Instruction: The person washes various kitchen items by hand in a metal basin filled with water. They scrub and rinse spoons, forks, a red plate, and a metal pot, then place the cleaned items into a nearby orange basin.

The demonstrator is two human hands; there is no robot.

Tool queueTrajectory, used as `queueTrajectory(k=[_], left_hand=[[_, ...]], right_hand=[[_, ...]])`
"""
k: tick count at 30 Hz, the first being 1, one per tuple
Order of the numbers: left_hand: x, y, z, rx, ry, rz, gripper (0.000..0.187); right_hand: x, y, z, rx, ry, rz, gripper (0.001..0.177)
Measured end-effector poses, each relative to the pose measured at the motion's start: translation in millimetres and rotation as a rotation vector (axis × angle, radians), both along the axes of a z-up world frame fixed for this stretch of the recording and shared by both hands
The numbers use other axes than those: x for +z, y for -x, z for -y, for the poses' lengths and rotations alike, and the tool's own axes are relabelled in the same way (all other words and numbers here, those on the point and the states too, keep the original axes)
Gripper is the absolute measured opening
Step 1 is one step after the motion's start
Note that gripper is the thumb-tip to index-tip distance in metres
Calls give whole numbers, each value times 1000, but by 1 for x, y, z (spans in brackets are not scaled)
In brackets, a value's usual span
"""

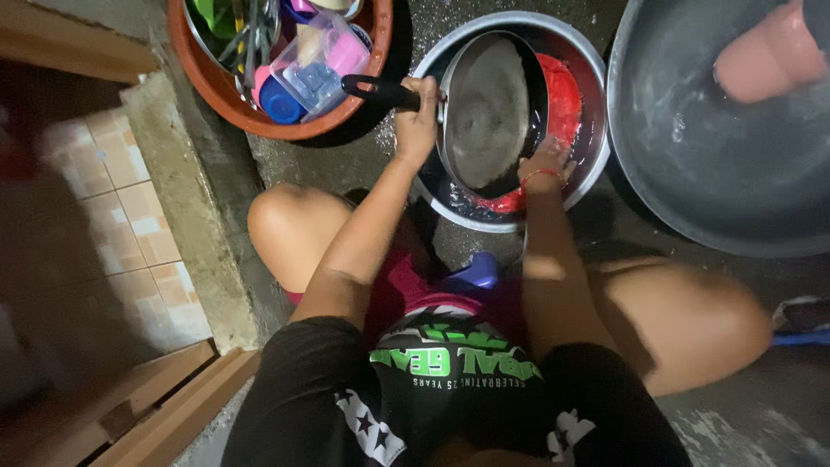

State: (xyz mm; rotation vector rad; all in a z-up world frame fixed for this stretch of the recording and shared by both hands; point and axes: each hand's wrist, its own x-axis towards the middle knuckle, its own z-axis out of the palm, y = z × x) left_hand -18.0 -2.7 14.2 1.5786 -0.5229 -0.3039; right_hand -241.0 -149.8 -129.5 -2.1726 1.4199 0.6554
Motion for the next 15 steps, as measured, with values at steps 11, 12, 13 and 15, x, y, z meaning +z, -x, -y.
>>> queueTrajectory(k=[11,12,13,15], left_hand=[[-21,-3,4,57,-58,-39,32],[-25,-1,6,59,-39,-107,31],[-30,-2,7,66,-19,-174,30],[-41,-4,4,101,64,-284,32]], right_hand=[[18,-23,7,80,20,-203,95],[22,-22,8,87,63,-218,94],[25,-22,10,99,108,-233,94],[24,-26,11,125,196,-258,97]])
